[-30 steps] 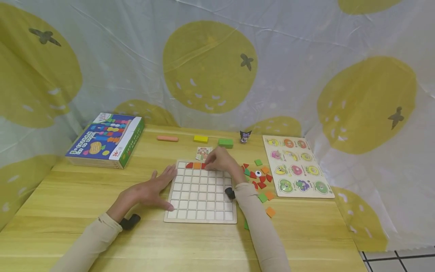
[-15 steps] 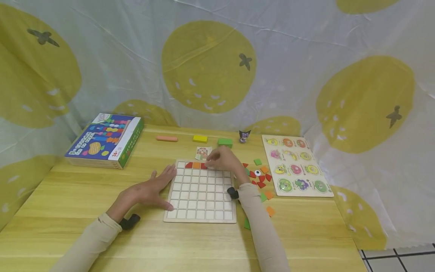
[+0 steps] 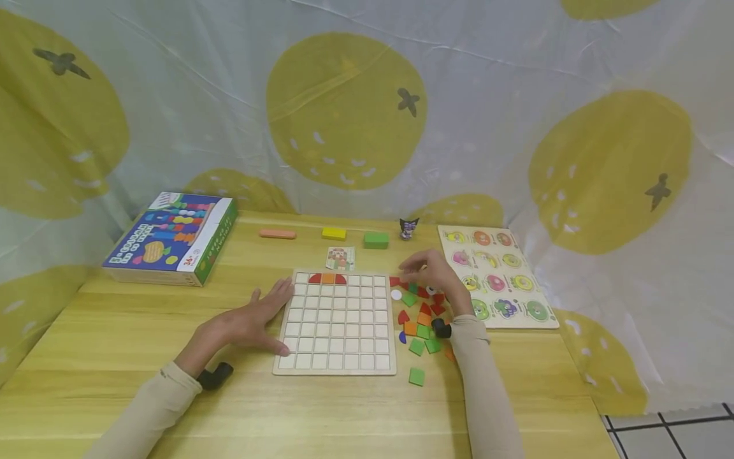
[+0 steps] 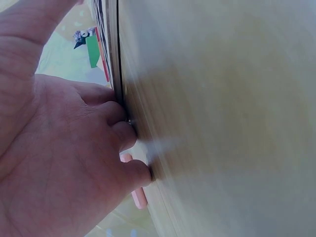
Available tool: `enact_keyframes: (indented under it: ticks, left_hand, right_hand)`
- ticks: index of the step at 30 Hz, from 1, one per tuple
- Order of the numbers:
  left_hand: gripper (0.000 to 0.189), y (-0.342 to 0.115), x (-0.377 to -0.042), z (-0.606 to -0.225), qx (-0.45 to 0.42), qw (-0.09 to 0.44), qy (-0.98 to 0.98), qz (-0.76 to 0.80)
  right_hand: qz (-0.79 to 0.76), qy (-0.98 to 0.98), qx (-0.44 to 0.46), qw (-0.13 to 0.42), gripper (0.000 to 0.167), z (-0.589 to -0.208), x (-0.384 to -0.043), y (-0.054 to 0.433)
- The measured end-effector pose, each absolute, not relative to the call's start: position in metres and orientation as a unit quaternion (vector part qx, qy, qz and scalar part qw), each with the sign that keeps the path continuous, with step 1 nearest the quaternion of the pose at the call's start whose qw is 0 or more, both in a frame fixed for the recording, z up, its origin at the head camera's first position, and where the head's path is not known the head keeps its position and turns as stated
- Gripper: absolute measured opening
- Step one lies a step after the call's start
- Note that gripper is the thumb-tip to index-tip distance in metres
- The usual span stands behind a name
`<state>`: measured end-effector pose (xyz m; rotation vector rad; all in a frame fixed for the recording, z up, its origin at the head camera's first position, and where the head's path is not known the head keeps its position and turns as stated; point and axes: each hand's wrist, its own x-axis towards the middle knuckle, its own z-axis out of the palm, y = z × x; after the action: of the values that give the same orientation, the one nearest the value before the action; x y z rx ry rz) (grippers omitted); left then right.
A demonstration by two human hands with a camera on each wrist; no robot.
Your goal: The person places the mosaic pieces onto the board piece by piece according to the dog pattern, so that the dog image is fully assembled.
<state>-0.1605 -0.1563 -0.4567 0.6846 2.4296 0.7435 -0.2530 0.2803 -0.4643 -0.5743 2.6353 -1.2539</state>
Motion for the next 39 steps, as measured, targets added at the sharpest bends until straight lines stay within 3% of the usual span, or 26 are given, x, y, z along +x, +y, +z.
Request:
enact_keyframes:
  ticks: [8, 22, 30, 39]
  left_hand:
    - [0.131, -0.157, -0.160, -0.456, 0.253, 0.250, 0.893, 0.277]
    - [0.133, -0.158, -0.161, -0.459, 0.254, 0.247, 0.892, 0.280]
    - [0.132, -0.157, -0.160, -0.458, 0.256, 0.251, 0.889, 0.284]
    - [0.133, -0.156, -0.158, -0.456, 0.253, 0.253, 0.893, 0.274]
  right_hand:
    - [-0.387, 0.893, -0.214, 0.086, 0.017, -0.479, -0.258, 0.275]
    - [-0.366, 0.899, -0.209, 0.120, 0.014, -0.469, -0.260, 0.260]
    - [-0.362, 0.898, -0.226, 0.106, 0.022, -0.466, -0.258, 0.259]
    - [-0.382, 0.894, -0.213, 0.102, 0.005, -0.461, -0.251, 0.250]
